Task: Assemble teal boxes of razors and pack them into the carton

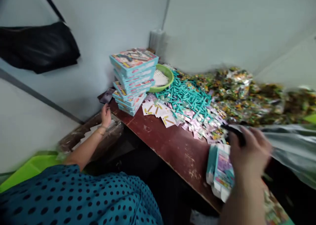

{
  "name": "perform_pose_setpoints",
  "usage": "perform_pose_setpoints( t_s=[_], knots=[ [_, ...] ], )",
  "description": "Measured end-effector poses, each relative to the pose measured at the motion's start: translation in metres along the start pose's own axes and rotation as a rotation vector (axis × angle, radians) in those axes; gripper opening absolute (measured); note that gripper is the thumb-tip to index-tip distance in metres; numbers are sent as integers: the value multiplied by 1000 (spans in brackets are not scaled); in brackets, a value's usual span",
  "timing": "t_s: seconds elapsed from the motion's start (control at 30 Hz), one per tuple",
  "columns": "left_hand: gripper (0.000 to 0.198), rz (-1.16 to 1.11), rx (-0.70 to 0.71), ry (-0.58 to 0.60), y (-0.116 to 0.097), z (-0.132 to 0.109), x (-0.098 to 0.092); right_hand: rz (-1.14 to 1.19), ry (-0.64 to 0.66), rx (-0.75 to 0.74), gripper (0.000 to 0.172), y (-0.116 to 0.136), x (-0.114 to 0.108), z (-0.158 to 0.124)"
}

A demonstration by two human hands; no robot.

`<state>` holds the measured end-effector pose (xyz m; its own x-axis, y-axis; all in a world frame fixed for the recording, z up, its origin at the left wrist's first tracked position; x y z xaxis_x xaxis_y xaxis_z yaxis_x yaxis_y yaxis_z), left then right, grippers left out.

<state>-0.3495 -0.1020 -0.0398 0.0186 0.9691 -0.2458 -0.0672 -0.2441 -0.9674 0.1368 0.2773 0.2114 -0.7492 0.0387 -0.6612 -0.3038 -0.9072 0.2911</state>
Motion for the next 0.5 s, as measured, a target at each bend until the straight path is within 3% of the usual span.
perform_pose_setpoints(
  t_s=[0.07, 0.17, 0.27, 0.33, 0.4, 0.5],
  knots=[
    [51, -68, -62, -20, -1, 22, 14, -36, 41, -216, 39, 70, 51, 85],
    [57, -93, -53, -12, -6, 21, 46, -7, 87, -469, 48, 176, 133, 200],
    [59, -61, -8, 35, -2, 3, 63, 180, 295, -515, 65, 236, 223, 274],
    [59, -33, 18, 66, 4, -5, 59, 265, 402, -437, 64, 246, 270, 294],
    [59, -14, 25, 88, 9, -11, 46, 303, 439, -384, 57, 248, 293, 293],
    [62, -7, -4, 116, 11, -26, 24, 309, 418, -413, 53, 260, 277, 262]
  ],
)
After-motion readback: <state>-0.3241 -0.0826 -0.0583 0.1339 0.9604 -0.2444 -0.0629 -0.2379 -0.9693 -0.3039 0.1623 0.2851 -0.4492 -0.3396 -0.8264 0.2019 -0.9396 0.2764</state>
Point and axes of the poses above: each hand's wrist, its own z-axis towards the middle knuckle, its own x-axis out of the palm, y = z × x, the point moved 8 cm from there along z, towards the middle knuckle, and after that the axes turned 13 degrees about -x, right-handed, at the moved point
